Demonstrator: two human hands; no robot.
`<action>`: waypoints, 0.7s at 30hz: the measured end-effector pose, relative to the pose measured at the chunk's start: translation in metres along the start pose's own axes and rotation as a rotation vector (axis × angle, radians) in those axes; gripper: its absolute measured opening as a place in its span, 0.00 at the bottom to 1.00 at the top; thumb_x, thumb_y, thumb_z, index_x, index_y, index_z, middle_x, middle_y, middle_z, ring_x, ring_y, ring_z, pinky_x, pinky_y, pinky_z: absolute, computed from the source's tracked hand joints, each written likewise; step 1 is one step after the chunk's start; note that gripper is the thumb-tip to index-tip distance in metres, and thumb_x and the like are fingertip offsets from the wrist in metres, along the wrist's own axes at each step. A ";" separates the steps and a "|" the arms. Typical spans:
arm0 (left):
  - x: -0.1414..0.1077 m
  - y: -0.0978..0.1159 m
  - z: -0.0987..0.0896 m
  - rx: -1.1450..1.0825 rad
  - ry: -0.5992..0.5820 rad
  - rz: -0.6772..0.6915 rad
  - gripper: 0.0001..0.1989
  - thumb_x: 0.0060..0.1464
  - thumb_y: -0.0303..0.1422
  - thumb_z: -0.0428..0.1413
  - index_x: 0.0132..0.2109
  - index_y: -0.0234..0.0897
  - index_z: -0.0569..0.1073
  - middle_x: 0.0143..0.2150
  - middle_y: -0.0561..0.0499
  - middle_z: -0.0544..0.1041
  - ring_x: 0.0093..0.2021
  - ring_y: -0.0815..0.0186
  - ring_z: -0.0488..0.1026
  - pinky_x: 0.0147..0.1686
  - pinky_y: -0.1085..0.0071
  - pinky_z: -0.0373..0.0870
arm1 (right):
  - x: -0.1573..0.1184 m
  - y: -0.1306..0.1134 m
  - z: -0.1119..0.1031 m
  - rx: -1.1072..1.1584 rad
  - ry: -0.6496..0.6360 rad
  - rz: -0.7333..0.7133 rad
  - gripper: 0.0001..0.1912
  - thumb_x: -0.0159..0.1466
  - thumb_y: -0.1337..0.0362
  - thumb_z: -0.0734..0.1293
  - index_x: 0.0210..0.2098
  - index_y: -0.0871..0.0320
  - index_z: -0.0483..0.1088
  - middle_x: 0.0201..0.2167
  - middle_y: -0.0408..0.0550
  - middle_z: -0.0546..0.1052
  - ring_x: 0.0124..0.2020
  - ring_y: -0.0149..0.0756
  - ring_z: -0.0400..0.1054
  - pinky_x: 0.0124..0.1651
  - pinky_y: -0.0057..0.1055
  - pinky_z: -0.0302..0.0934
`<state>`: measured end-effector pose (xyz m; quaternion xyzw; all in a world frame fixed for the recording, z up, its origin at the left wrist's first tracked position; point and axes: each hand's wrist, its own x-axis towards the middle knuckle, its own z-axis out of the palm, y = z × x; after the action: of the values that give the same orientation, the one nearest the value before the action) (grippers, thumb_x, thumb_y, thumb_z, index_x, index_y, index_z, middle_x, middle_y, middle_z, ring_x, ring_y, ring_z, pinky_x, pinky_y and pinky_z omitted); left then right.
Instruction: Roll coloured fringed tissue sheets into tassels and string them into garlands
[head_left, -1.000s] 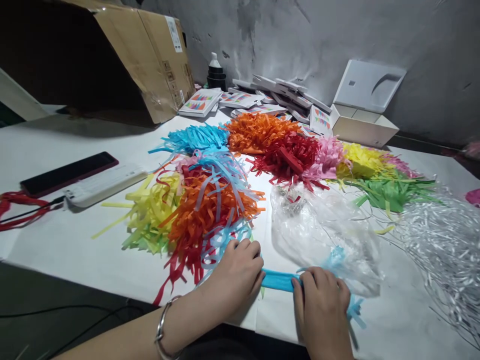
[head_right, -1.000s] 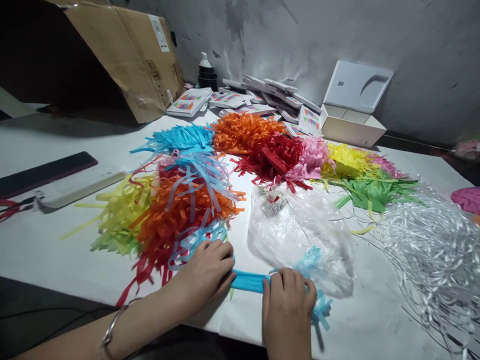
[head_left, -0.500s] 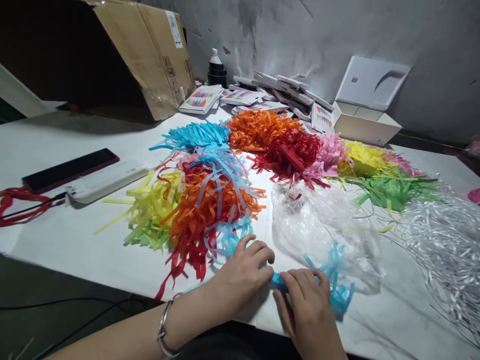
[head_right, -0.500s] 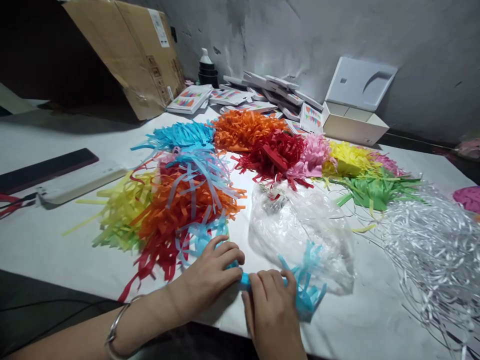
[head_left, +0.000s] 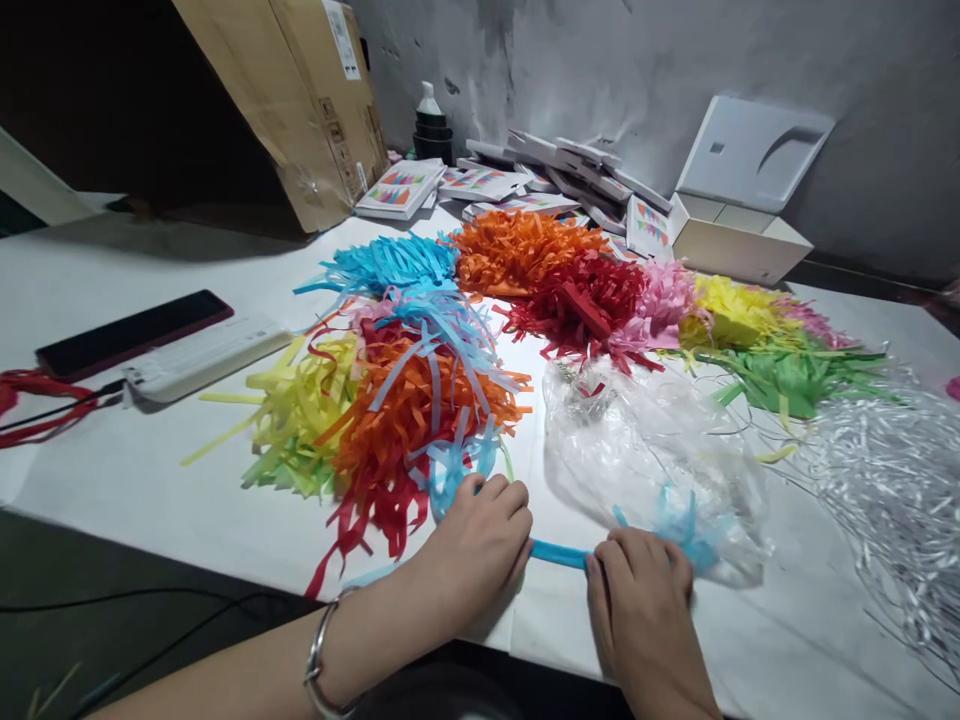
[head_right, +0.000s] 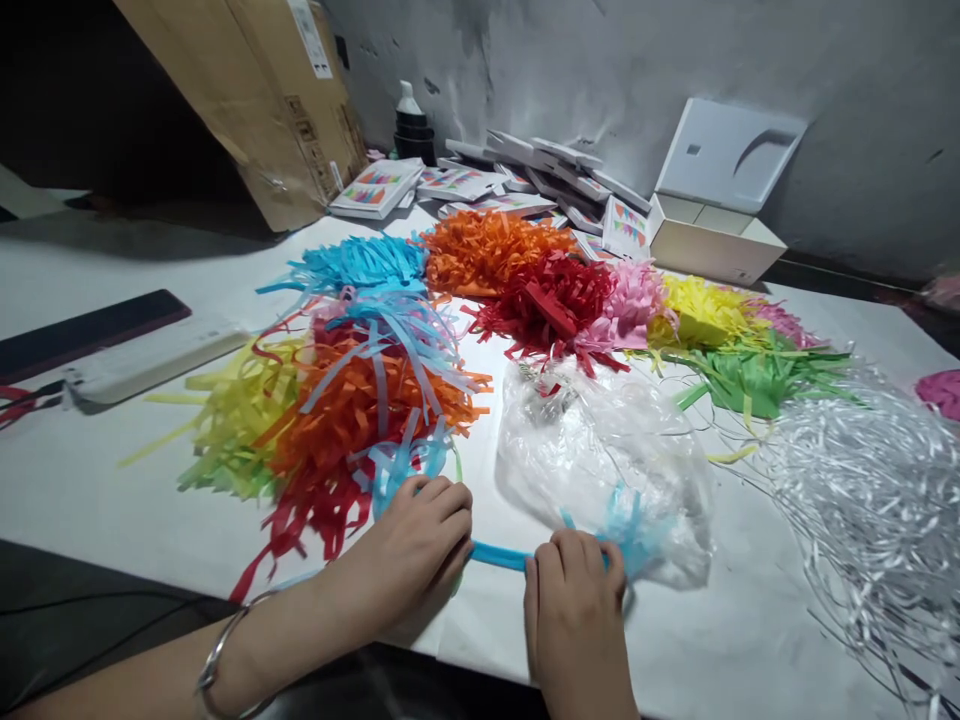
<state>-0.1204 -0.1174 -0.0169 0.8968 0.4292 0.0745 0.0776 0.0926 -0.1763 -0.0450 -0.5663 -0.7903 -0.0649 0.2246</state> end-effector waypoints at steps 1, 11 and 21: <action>0.002 0.001 0.002 0.020 -0.006 -0.008 0.06 0.63 0.28 0.56 0.36 0.37 0.74 0.40 0.46 0.76 0.43 0.55 0.69 0.45 0.55 0.61 | 0.001 -0.002 0.000 -0.028 0.003 0.017 0.10 0.70 0.68 0.60 0.32 0.54 0.66 0.33 0.47 0.73 0.39 0.44 0.67 0.52 0.48 0.51; 0.004 -0.008 0.002 -0.086 0.061 0.138 0.04 0.61 0.29 0.61 0.35 0.40 0.76 0.41 0.51 0.76 0.42 0.58 0.69 0.48 0.55 0.57 | 0.013 -0.026 0.006 0.170 0.132 -0.096 0.12 0.72 0.73 0.58 0.35 0.56 0.70 0.29 0.43 0.75 0.36 0.36 0.69 0.52 0.42 0.51; 0.005 -0.007 0.007 -0.190 0.097 0.190 0.07 0.58 0.24 0.61 0.32 0.37 0.75 0.38 0.52 0.77 0.40 0.62 0.69 0.48 0.59 0.57 | 0.015 -0.028 0.006 0.256 0.090 -0.109 0.18 0.75 0.70 0.54 0.33 0.56 0.70 0.29 0.42 0.74 0.33 0.33 0.66 0.51 0.39 0.51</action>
<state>-0.1216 -0.1095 -0.0253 0.9173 0.3367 0.1652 0.1338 0.0614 -0.1706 -0.0394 -0.4859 -0.8107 -0.0010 0.3265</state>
